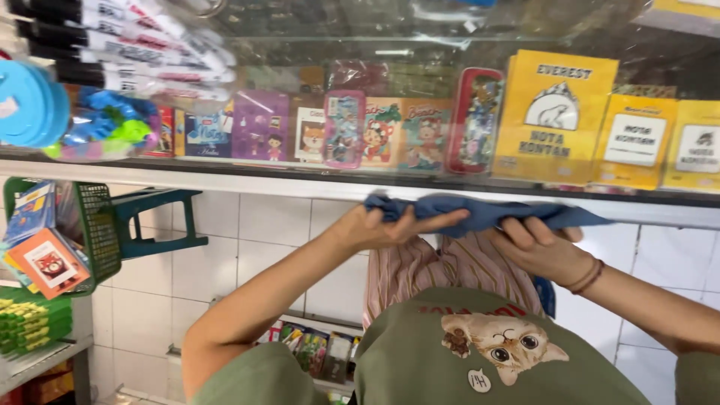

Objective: Organize stationery items and clean a display case.

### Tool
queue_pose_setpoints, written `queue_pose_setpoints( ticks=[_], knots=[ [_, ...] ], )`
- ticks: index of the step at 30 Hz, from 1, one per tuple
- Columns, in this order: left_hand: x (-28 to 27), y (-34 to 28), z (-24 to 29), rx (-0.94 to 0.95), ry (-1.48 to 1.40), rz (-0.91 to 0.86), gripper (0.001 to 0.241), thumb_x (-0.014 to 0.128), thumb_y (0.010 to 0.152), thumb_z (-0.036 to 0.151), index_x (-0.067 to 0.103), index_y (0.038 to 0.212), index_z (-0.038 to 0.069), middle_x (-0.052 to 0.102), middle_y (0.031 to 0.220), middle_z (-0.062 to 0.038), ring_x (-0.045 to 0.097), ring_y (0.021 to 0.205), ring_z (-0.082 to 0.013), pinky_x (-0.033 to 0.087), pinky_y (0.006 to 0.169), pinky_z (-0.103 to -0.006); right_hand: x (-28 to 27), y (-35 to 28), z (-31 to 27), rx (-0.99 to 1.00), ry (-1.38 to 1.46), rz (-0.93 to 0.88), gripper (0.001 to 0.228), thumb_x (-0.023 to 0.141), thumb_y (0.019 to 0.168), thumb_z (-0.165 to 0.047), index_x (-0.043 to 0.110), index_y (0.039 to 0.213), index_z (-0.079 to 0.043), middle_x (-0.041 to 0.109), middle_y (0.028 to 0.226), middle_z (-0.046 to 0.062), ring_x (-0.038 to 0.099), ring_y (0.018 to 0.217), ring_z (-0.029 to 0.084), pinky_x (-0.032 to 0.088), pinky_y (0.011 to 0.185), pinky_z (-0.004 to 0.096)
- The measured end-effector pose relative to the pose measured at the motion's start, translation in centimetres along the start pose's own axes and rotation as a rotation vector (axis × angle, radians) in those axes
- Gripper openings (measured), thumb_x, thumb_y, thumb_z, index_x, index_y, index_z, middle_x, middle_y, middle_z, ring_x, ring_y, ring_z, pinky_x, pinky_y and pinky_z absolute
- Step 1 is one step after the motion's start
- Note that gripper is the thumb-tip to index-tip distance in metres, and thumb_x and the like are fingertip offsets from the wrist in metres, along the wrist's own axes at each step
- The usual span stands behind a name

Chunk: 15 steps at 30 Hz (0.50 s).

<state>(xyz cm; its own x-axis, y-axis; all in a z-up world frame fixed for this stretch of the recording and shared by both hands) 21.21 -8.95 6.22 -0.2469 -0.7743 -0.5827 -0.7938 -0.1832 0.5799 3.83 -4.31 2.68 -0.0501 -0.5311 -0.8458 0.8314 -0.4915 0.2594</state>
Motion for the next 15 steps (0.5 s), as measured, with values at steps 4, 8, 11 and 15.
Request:
queue_pose_setpoints(
  ticks=[4, 8, 11, 15],
  knots=[
    [-0.9, -5.8, -5.5, -0.018, 0.074, -0.042, 0.048, 0.034, 0.12, 0.035, 0.034, 0.167, 0.045, 0.019, 0.16, -0.03, 0.053, 0.102, -0.0243, 0.051, 0.064, -0.0245, -1.7, 8.8, -1.5, 0.06, -0.014, 0.04, 0.027, 0.061, 0.095, -0.028, 0.07, 0.12, -0.028, 0.049, 0.109, -0.003, 0.041, 0.102, 0.017, 0.036, 0.087, 0.028],
    [-0.7, -16.5, -10.7, -0.024, -0.026, -0.097, 0.049, 0.061, 0.109, 0.049, 0.047, 0.155, 0.045, 0.034, 0.14, -0.014, 0.049, 0.078, -0.022, 0.049, 0.061, -0.0327, -3.6, 18.6, -3.9, 0.026, -0.201, 0.109, 0.03, 0.059, 0.096, -0.031, 0.064, 0.125, -0.023, 0.048, 0.12, -0.006, 0.04, 0.11, 0.014, 0.031, 0.079, 0.029],
    [-0.7, -25.4, -15.9, -0.033, -0.119, -0.236, 0.054, 0.079, 0.095, 0.045, 0.056, 0.143, 0.043, 0.044, 0.117, -0.005, 0.055, 0.081, -0.0221, 0.052, 0.069, -0.0422, -3.2, 24.5, -6.9, 0.097, -0.068, 0.218, 0.048, 0.057, 0.09, -0.035, 0.062, 0.136, -0.022, 0.049, 0.131, -0.007, 0.04, 0.118, 0.011, 0.03, 0.083, 0.029],
    [-0.4, -33.2, -17.4, -0.019, 0.088, -0.197, 0.056, 0.076, 0.102, 0.06, 0.061, 0.15, 0.034, 0.05, 0.132, -0.006, 0.055, 0.098, -0.0217, 0.047, 0.078, -0.0424, -4.8, 29.9, -7.2, 0.115, 0.006, 0.212, 0.043, 0.059, 0.091, -0.032, 0.062, 0.131, -0.016, 0.048, 0.13, -0.005, 0.042, 0.116, 0.011, 0.03, 0.088, 0.03]
  ],
)
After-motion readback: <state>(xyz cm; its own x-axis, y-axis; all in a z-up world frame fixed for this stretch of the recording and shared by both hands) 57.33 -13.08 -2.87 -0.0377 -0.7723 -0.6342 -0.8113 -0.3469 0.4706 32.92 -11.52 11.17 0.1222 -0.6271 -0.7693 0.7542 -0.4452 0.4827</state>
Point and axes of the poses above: each hand's wrist, its own y-axis towards the middle knuckle, its own x-axis out of the palm, z = x × y, the point moved 10 cm from there along y, towards the middle knuckle
